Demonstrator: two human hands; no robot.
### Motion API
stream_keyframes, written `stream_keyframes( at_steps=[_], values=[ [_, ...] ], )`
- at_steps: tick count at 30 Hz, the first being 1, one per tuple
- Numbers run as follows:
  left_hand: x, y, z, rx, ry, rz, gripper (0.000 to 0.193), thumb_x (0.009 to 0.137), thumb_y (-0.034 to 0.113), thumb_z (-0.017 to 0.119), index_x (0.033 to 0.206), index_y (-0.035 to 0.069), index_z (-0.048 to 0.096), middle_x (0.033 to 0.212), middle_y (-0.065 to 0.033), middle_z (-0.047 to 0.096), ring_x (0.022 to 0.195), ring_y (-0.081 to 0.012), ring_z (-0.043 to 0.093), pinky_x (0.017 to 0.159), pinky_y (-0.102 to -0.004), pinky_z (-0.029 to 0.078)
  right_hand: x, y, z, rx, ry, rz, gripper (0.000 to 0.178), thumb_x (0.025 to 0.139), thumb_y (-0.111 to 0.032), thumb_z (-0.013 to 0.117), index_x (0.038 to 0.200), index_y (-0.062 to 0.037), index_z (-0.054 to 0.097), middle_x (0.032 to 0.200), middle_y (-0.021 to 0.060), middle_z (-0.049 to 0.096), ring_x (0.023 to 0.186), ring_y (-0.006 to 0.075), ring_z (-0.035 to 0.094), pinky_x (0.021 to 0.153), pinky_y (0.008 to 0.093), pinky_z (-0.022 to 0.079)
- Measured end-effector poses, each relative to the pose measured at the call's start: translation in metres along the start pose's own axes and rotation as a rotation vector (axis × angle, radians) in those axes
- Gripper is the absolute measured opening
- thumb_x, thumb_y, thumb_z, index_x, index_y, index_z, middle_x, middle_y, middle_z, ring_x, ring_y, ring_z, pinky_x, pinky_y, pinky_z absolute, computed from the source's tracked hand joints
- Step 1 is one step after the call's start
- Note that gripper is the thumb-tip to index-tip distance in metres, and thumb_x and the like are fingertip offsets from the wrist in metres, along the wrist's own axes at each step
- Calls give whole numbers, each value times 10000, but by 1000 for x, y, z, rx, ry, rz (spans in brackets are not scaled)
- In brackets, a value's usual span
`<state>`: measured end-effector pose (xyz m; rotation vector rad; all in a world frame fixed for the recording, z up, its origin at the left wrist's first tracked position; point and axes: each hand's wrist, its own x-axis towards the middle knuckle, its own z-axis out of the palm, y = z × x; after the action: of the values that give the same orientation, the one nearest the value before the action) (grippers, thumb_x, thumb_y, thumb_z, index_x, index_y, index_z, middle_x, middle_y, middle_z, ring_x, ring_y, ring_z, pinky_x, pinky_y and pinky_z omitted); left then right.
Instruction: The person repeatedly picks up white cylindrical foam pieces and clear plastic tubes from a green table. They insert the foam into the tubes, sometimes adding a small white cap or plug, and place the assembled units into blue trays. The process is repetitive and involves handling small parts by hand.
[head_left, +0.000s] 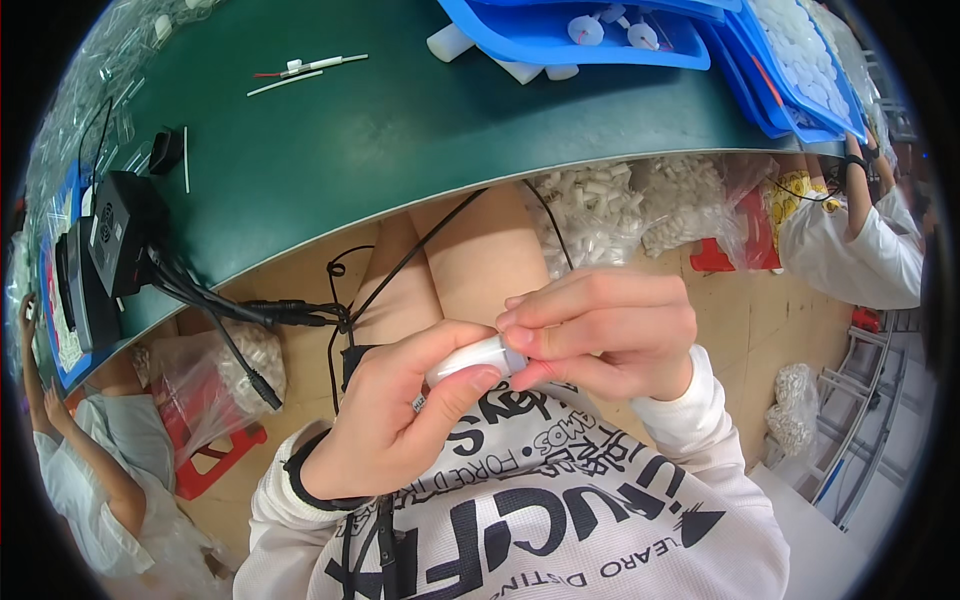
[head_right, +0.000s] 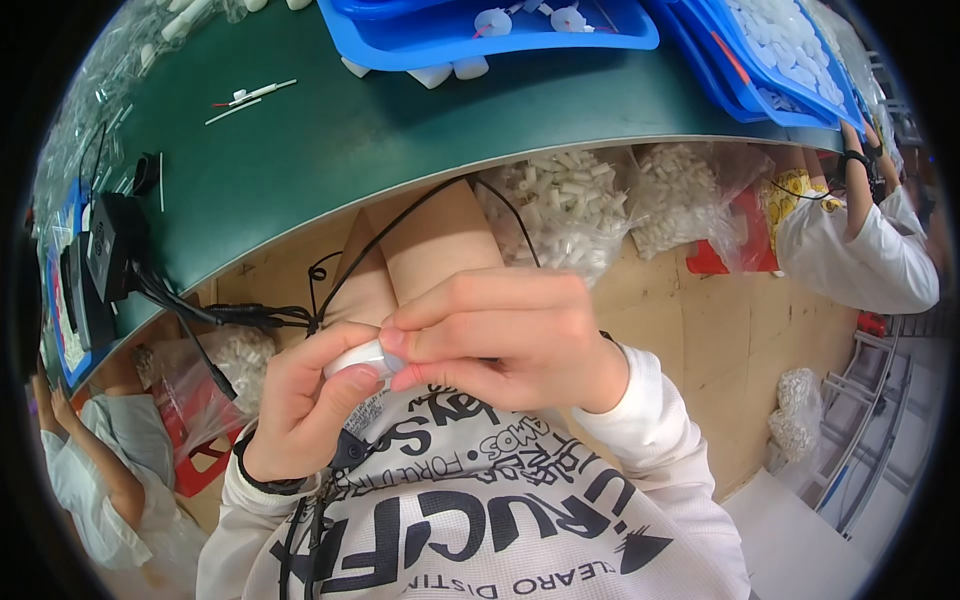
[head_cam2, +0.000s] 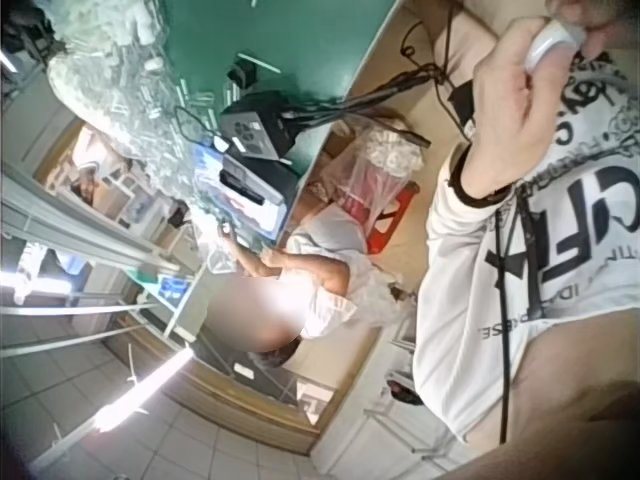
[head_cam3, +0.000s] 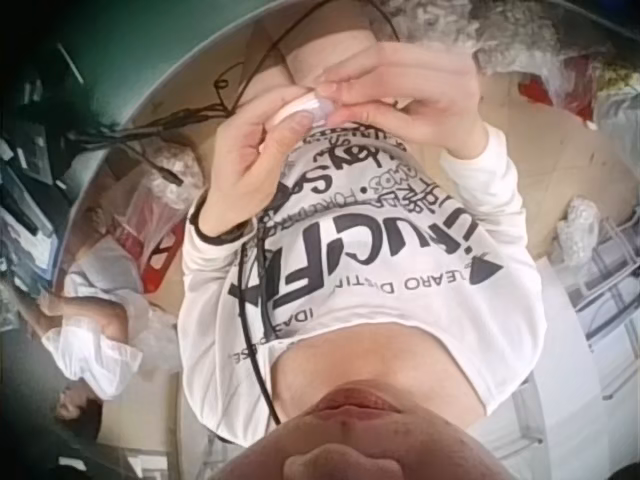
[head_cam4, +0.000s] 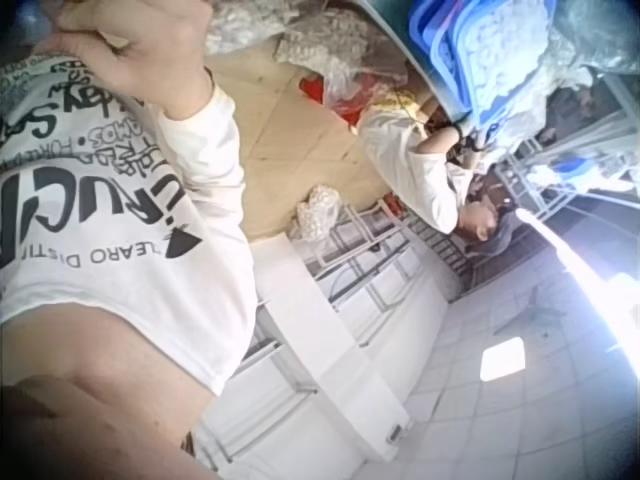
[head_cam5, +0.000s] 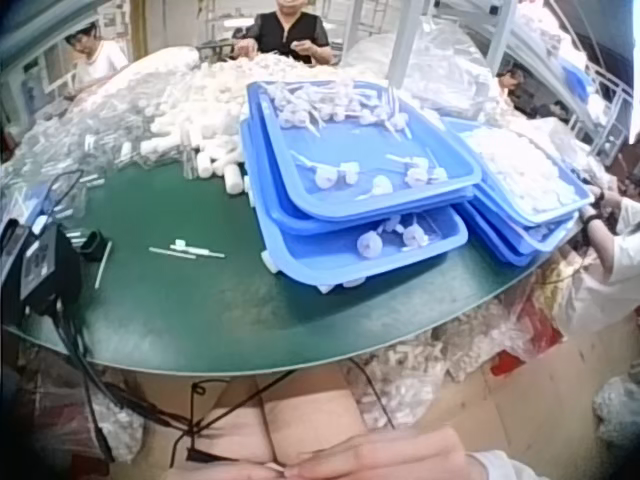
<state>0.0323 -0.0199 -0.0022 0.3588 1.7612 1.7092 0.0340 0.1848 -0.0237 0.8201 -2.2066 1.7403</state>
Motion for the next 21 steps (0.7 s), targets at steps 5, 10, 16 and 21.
stream_keyframes(
  at_steps=[5, 10, 16, 21],
  values=[
    [-1, -2, 0, 171, 6, 85, 173, 856, 59, 564, 1011, -18, 567, 796, -115, 615, 668, -190, 589, 612, -270, 451, -8, 2, 3, -17, 5, -25, 175, 632, -55, 764, 777, -8, 678, 811, 94, 666, 678, 194, 654, 576, 266, 531],
    [1, 2, -2, 269, -59, 149, 187, 840, 39, 563, 1014, -32, 558, 801, -131, 599, 669, -252, 588, 609, -297, 452, -12, 0, 5, -3, 11, -33, 180, 633, -50, 760, 791, -12, 682, 824, 103, 670, 704, 210, 660, 628, 297, 543],
    [6, -8, 8, 167, 95, 199, 186, 863, 54, 544, 1029, -31, 544, 815, -110, 601, 665, -195, 578, 602, -268, 443, -9, 2, 6, -2, 76, 58, 243, 641, 4, 741, 878, -10, 687, 893, 120, 675, 766, 245, 659, 778, 373, 527],
    [8, -15, 12, 126, 181, 228, 193, 888, 75, 524, 1051, -28, 542, 795, -83, 599, 654, -133, 549, 589, -235, 428, -18, -2, 16, 172, 311, 239, 280, 652, 15, 739, 923, 33, 667, 924, 147, 669, 830, 251, 657, 827, 374, 520]
  ],
)
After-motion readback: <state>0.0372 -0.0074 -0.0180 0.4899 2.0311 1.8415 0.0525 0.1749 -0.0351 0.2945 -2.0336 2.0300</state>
